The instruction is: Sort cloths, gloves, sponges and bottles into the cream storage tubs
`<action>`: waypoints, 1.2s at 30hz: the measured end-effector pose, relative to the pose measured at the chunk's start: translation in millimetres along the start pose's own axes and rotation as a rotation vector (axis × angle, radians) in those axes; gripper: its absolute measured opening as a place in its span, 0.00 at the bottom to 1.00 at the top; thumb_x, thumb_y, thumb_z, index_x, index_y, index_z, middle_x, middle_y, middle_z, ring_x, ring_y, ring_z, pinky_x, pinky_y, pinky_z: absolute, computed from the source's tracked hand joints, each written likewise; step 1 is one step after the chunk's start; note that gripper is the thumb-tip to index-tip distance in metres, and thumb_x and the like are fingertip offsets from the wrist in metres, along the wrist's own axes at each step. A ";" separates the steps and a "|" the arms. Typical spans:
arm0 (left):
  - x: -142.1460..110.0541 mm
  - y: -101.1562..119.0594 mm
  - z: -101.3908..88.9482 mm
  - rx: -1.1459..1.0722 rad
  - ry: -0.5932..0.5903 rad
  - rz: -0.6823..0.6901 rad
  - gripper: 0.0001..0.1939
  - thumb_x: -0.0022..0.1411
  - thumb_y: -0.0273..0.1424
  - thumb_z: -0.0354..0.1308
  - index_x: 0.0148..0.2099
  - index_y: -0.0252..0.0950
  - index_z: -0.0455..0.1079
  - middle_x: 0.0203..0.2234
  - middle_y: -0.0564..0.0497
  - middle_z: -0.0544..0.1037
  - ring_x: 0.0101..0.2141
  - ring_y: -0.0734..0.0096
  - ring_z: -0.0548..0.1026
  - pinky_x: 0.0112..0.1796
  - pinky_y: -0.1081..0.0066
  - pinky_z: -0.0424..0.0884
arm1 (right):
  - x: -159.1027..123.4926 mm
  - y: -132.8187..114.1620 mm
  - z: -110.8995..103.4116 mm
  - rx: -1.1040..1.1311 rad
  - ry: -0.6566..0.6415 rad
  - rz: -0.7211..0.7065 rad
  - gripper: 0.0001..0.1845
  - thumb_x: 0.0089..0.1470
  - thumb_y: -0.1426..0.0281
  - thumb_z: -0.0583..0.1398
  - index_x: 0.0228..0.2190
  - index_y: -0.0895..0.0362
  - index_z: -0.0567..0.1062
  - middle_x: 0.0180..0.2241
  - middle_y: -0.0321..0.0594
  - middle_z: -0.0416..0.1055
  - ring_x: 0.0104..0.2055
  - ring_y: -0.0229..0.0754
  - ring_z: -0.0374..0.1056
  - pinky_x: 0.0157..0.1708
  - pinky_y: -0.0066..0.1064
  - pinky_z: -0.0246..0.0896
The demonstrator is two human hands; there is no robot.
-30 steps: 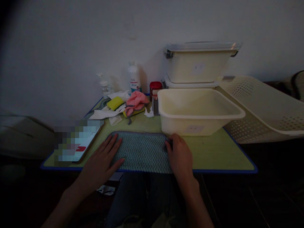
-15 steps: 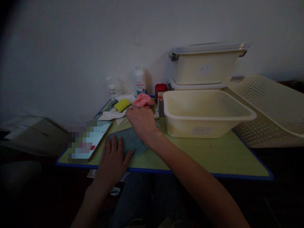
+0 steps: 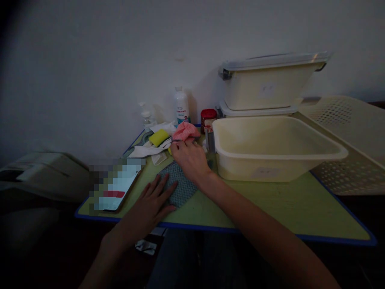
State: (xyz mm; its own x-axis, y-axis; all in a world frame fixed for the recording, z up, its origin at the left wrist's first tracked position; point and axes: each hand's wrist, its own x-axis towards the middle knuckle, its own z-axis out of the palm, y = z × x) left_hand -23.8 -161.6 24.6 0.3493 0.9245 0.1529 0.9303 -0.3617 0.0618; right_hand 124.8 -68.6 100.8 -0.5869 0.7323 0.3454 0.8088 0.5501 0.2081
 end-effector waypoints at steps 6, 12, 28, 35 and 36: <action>10.3 31.5 17.1 0.008 0.099 -0.118 0.26 0.63 0.43 0.48 0.61 0.38 0.58 0.62 0.36 0.57 0.62 0.41 0.51 0.53 0.38 0.56 | -23.4 -18.7 9.0 0.057 -0.132 -0.165 0.11 0.58 0.79 0.49 0.37 0.61 0.70 0.34 0.48 0.73 0.38 0.47 0.70 0.29 0.31 0.62; 10.2 39.2 20.2 -0.167 0.228 -0.170 0.30 0.62 0.38 0.49 0.60 0.24 0.53 0.58 0.30 0.60 0.60 0.47 0.56 0.55 0.45 0.58 | -30.5 -22.8 21.8 0.090 -0.170 -0.228 0.08 0.57 0.79 0.51 0.36 0.60 0.70 0.34 0.45 0.73 0.38 0.46 0.70 0.29 0.31 0.63; -3.2 30.9 27.2 -0.020 0.319 -0.091 0.17 0.60 0.32 0.49 0.50 0.30 0.63 0.43 0.40 0.74 0.47 0.54 0.70 0.51 0.50 0.64 | -22.4 -36.6 22.5 0.285 -0.270 -0.251 0.08 0.56 0.80 0.53 0.36 0.61 0.70 0.32 0.44 0.73 0.36 0.45 0.71 0.31 0.31 0.64; -3.6 35.3 25.2 -0.036 0.340 -0.098 0.14 0.59 0.30 0.49 0.47 0.30 0.63 0.41 0.39 0.73 0.45 0.53 0.70 0.45 0.52 0.70 | -19.6 -36.7 31.5 0.313 -0.232 -0.269 0.08 0.56 0.80 0.53 0.34 0.62 0.72 0.32 0.44 0.73 0.37 0.45 0.70 0.30 0.30 0.61; -3.4 36.0 23.8 -0.048 0.341 -0.113 0.13 0.60 0.29 0.49 0.46 0.30 0.63 0.40 0.39 0.73 0.45 0.53 0.70 0.45 0.51 0.70 | -20.4 -34.9 33.5 0.337 -0.218 -0.278 0.08 0.56 0.80 0.53 0.33 0.62 0.72 0.32 0.44 0.73 0.37 0.44 0.70 0.31 0.30 0.61</action>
State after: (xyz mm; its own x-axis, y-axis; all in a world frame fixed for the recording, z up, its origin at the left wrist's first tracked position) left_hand 11.2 -175.0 2.8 0.1794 0.8684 0.4622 0.9518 -0.2720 0.1417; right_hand 107.4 -89.2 55.8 -0.8023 0.5863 0.1118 0.5842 0.8098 -0.0546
